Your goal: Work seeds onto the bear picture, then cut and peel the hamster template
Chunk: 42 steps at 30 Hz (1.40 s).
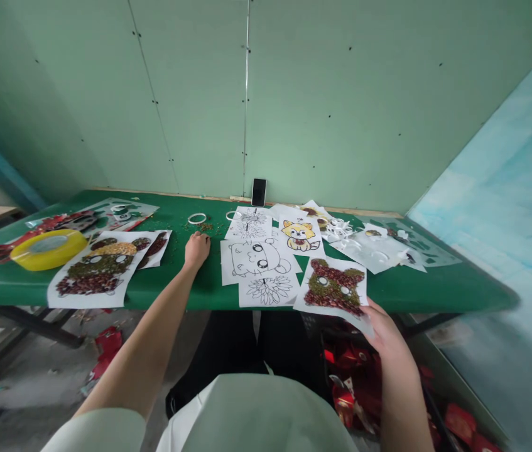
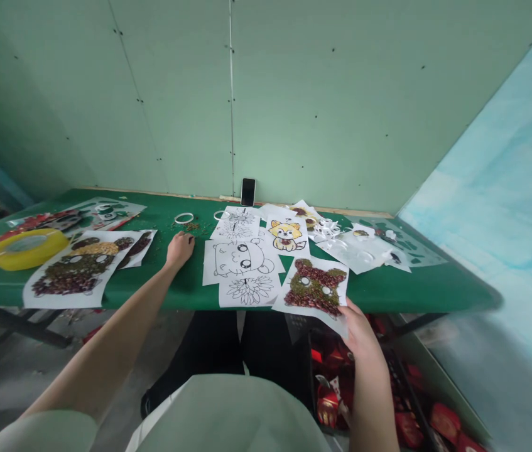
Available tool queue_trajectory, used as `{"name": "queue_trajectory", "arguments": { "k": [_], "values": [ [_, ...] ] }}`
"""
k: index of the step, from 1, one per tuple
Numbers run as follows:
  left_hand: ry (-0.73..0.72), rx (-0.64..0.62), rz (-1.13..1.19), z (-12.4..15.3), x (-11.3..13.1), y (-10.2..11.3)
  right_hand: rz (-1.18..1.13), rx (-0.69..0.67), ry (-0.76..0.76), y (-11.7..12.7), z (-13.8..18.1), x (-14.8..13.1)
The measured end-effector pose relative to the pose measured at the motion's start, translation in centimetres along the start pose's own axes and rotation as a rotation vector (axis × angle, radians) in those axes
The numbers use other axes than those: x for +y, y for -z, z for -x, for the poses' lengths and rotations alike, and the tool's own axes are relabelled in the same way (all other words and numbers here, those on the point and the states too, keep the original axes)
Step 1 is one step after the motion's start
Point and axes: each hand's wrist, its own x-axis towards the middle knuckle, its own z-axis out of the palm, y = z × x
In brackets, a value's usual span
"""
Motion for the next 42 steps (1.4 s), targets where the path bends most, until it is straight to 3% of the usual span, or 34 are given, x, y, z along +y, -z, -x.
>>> {"name": "queue_trajectory", "arguments": {
  "k": [3,7,13,18,22,26,35,42],
  "values": [
    [-0.002,0.009,0.008,-0.1,-0.1,-0.1,0.037,-0.032,0.022,0.7,-0.3,0.2],
    [-0.008,0.016,0.018,-0.1,-0.1,-0.3,0.286,-0.057,0.245,2.3,-0.5,0.6],
    [-0.004,0.024,0.031,-0.2,-0.3,-0.5,0.466,-0.019,0.332,6.7,0.5,-0.2],
    [-0.019,0.025,0.021,-0.3,-0.3,-0.5,0.671,-0.214,0.597,11.0,0.7,-0.4],
    [-0.023,0.025,-0.003,-0.3,-0.3,-0.4,0.730,-0.234,0.696,13.5,0.4,-0.2],
    [-0.019,0.032,-0.007,-0.3,-0.3,-0.4,0.726,-0.237,0.741,14.1,0.5,0.1],
    [-0.005,0.017,0.023,-0.2,-0.1,-0.2,0.728,-0.272,0.825,12.9,1.1,0.5],
    [-0.004,0.014,0.017,-0.1,0.0,0.0,0.708,-0.246,0.904,13.7,-0.6,3.6]
  ]
}}
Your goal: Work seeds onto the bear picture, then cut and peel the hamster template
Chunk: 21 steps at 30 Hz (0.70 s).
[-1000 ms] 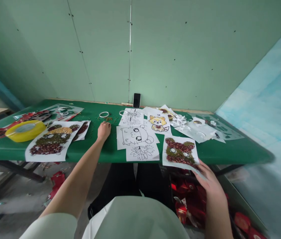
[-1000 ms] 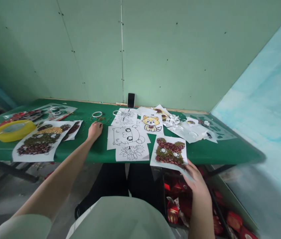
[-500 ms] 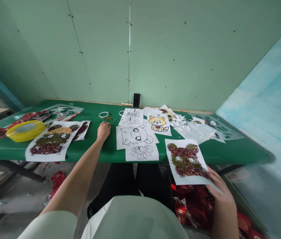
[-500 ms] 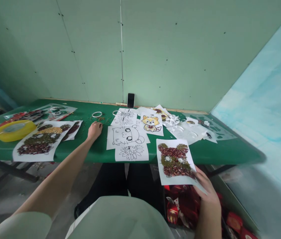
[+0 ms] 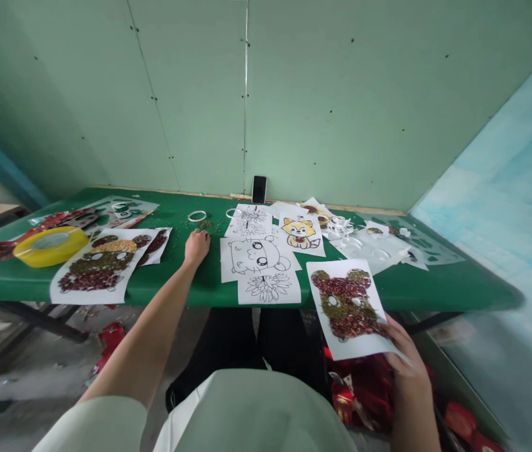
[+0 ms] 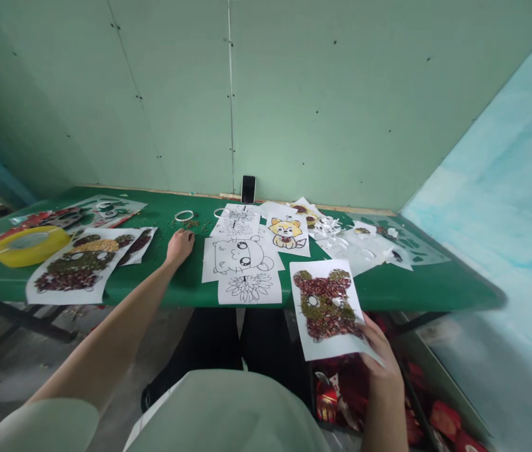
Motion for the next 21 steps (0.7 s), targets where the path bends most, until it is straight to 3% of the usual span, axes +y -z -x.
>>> {"name": "queue_trajectory", "arguments": {
  "k": [5,9,14,18,21],
  "values": [
    [0.002,0.008,-0.005,0.0,0.0,-0.1,-0.096,-0.030,-0.057,-2.1,0.5,-0.1],
    [0.003,0.011,0.005,-0.1,0.0,-0.1,-0.154,0.025,-0.206,-4.7,-0.3,-3.2],
    [0.004,0.007,-0.001,0.0,0.0,0.0,-0.197,0.011,-0.257,-6.8,-1.5,-6.4],
    [0.005,0.004,-0.005,0.0,0.1,0.1,-0.180,-0.030,-0.273,-7.5,-1.9,-6.3],
    [0.006,-0.003,-0.012,0.0,0.2,0.1,-0.170,-0.018,-0.189,-8.3,-2.3,-5.2]
  ]
}}
